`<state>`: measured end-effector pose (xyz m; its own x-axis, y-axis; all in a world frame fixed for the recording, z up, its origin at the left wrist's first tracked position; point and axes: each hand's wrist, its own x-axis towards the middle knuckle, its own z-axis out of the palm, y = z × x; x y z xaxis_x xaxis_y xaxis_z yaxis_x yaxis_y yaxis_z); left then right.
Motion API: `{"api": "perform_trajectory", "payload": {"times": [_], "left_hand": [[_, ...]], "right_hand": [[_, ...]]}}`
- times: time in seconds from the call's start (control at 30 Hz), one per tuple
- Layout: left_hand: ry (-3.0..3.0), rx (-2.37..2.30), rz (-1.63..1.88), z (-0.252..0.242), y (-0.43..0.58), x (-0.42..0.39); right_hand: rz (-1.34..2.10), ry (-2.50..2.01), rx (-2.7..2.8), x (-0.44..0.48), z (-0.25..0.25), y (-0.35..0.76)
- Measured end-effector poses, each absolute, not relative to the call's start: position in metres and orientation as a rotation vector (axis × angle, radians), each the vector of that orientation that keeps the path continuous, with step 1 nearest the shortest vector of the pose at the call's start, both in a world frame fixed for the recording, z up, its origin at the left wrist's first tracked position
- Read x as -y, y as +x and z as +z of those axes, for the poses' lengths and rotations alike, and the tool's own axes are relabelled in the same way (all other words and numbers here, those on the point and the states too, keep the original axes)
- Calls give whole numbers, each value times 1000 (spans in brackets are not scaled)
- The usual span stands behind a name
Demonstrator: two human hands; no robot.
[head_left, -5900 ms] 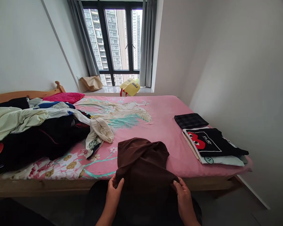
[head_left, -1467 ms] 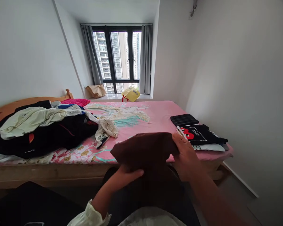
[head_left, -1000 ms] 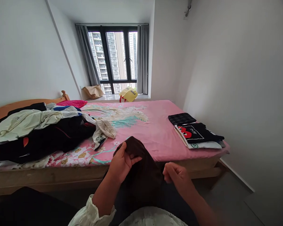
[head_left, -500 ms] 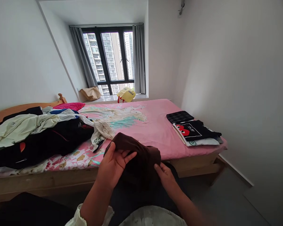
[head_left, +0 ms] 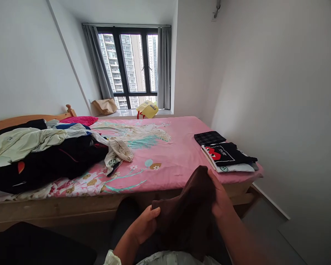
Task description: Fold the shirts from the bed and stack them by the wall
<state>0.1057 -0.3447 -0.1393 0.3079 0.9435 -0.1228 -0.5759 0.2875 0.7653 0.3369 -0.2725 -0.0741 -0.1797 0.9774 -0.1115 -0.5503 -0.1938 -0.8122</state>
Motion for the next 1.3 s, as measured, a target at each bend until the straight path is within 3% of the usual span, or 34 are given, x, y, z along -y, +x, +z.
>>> {"api": "perform_trajectory", "payload": {"times": [0.17,0.33,0.43,0.57,0.67,0.9,1.3], "left_hand": [[866,-469,1316,-120,63,346],[1024,-673,932,-118,62,342],[853,-442,1067,-115,71,343],[781,-31,1201,-97,69,344],[804,8,1061,-89,68,346],[759,46,1214,-87,80,343],[710,41,1155,-84,88,342]], "right_hand": [[1798,-697,500,248,-76,367],[1815,-601,287,241,-84,360],[1751,-623,288,232,-99,355],[1672,-660,391,223,-123,357],[1654,-766,543,235,-133,354],[1829,-871,1250,288,-132,335],[1647,-628,1101,282,-104,309]]}}
